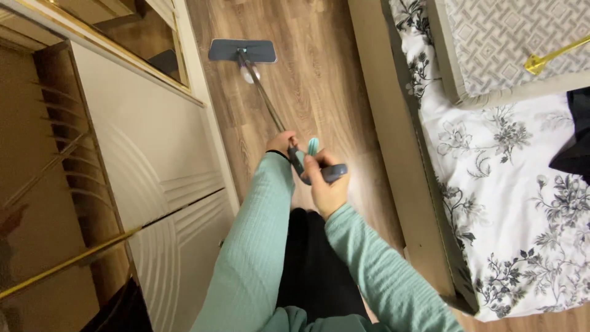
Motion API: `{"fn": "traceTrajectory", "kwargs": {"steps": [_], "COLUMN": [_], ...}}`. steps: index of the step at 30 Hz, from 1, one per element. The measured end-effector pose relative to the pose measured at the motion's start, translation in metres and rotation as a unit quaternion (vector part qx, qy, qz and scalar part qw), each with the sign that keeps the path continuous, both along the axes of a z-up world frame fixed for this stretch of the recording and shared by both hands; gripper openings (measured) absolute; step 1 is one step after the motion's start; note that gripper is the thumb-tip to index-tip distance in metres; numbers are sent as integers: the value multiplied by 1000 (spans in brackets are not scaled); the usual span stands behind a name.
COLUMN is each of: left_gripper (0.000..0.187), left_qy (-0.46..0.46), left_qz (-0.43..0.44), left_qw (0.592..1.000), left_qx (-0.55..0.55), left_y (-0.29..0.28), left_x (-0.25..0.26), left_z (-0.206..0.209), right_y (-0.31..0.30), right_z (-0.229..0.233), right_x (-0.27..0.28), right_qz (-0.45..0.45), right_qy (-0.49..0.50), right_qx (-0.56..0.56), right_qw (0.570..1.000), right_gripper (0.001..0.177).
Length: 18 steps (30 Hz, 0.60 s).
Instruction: The person uses a flat mop to clean the wooden floor in a bedroom. They move the mop back and forth across the floor, covering areas near the bed, wardrobe, and door.
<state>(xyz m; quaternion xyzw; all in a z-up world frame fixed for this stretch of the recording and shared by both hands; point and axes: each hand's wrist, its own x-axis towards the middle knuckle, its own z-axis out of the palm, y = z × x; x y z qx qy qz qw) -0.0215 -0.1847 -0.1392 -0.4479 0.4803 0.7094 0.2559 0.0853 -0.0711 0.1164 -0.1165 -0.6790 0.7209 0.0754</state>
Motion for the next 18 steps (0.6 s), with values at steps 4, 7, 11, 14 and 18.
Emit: {"fn": "traceTrajectory", "kwargs": {"steps": [4,7,11,14,18], "left_gripper": [13,12,23,29,41], "left_qy": [4,-29,65,65,-89], "left_qz": [36,-373,-583,-576,-169], "left_qw": [999,890,725,726,959], "left_qx": [-24,-262,-360,-369,-209], "left_y": [0,8,24,49,82], "left_x": [10,34,76,120,186], "left_z": [-23,10,-2,26,94], "right_y": [-9,5,31,52,74], "right_z": [13,10,31,64,94], "right_x": [16,37,66,94,138], "right_qz": [19,50,76,103,128], "right_qy": [-7,-14,-15,-45,-48], "right_qx": [44,75,101,106,95], "right_qw": [999,996,992,988,986], "right_gripper": [27,26,23,24,26]}}
